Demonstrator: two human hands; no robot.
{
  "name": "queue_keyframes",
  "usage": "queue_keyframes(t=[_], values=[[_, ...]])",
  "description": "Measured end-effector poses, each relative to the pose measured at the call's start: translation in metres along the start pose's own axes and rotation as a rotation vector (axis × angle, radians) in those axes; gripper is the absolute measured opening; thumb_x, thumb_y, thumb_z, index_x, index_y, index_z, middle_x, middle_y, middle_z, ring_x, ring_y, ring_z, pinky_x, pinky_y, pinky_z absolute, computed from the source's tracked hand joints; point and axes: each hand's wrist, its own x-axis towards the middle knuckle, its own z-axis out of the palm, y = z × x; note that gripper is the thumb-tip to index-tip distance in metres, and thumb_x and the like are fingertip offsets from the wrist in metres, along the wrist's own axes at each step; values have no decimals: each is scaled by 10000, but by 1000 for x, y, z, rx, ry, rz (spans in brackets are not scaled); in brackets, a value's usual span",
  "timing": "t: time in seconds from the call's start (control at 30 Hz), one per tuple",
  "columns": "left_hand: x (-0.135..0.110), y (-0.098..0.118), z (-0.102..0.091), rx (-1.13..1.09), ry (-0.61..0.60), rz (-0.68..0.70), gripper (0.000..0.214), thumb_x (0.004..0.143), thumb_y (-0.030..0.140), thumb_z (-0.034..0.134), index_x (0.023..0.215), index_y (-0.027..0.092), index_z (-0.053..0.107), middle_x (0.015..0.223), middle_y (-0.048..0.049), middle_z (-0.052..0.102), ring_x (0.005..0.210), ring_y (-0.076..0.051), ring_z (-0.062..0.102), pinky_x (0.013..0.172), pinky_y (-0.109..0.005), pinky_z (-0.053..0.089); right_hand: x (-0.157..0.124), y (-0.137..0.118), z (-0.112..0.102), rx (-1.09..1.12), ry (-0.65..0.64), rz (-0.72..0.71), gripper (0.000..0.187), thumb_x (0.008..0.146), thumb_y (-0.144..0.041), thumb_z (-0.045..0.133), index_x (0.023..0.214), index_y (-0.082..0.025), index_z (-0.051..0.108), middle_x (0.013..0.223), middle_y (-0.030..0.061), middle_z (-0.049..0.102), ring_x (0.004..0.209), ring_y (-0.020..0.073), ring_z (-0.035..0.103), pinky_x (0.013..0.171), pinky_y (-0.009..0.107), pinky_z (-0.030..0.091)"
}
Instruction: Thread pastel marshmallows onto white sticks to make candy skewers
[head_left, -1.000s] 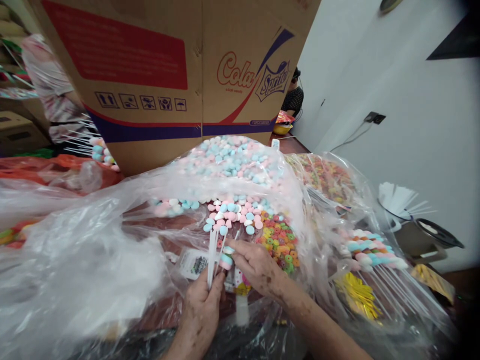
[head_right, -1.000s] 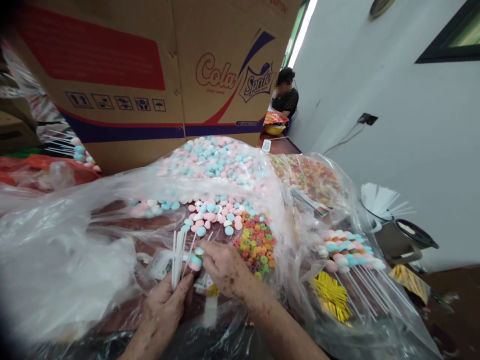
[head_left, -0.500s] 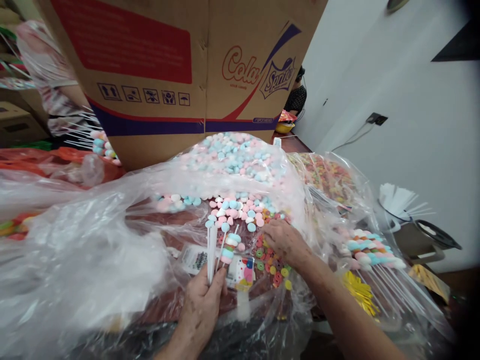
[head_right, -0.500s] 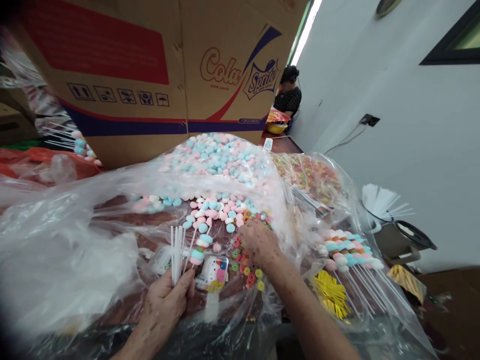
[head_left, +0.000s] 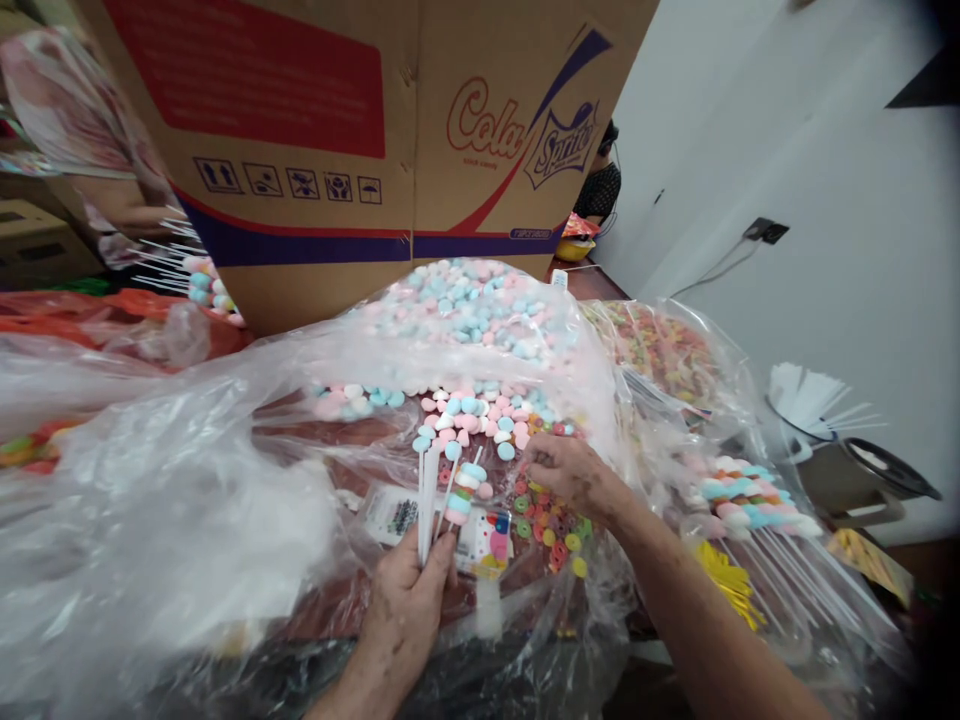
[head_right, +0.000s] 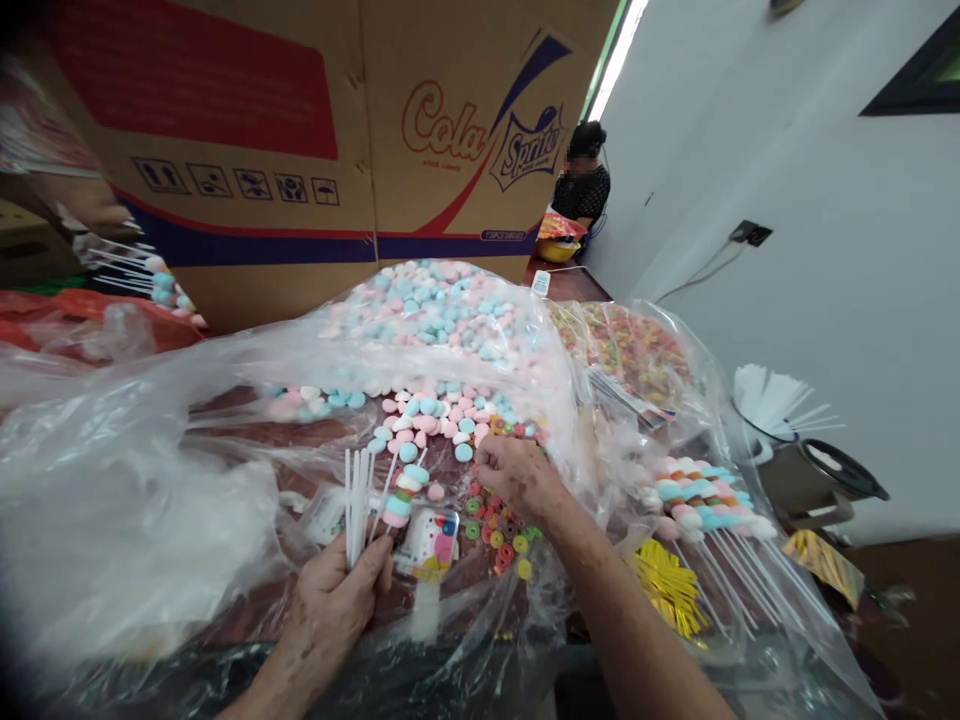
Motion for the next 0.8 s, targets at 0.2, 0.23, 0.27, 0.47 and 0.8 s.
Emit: queue_keyframes(t=[0.2,0.23,0.27,0.47,0.8], values=[[2,-2,-1,-7,-17,14,285,802,441,568,682,191,634,436,69,471,398,-124,430,400,-218,309,3,-18,-2,-247,-121,43,143,796,-150,565,721,-179,684,720,48,676,730,177,604,597,240,329],[2,-1,-1,-6,-22,19,284,801,437,570,681,189,635,443,64,481,407,-126,440,404,-217,314,3,-21,-1,-289,-138,59,158,813,-162,557,751,-180,702,750,65,694,746,190,621,598,244,340],[2,-1,-1,-4,-21,19,283,802,435,571,681,187,636,447,62,485,411,-126,443,406,-217,315,4,-24,-1,-322,-156,67,176,830,-173,548,784,-180,718,790,84,710,771,204,638,608,249,359],[0,-1,-2,-29,-56,6,291,830,437,552,747,177,651,457,69,461,409,-117,402,399,-213,294,-5,-29,5,-348,-96,50,155,825,-155,582,833,-154,737,931,164,724,879,257,658,715,291,445],[0,-4,0,-23,-92,32,285,840,424,550,794,176,683,480,44,518,416,-125,423,391,-210,300,-3,-13,21,768,160,58,97,748,-291,623,774,-205,586,661,-18,604,588,130,534,556,245,402]])
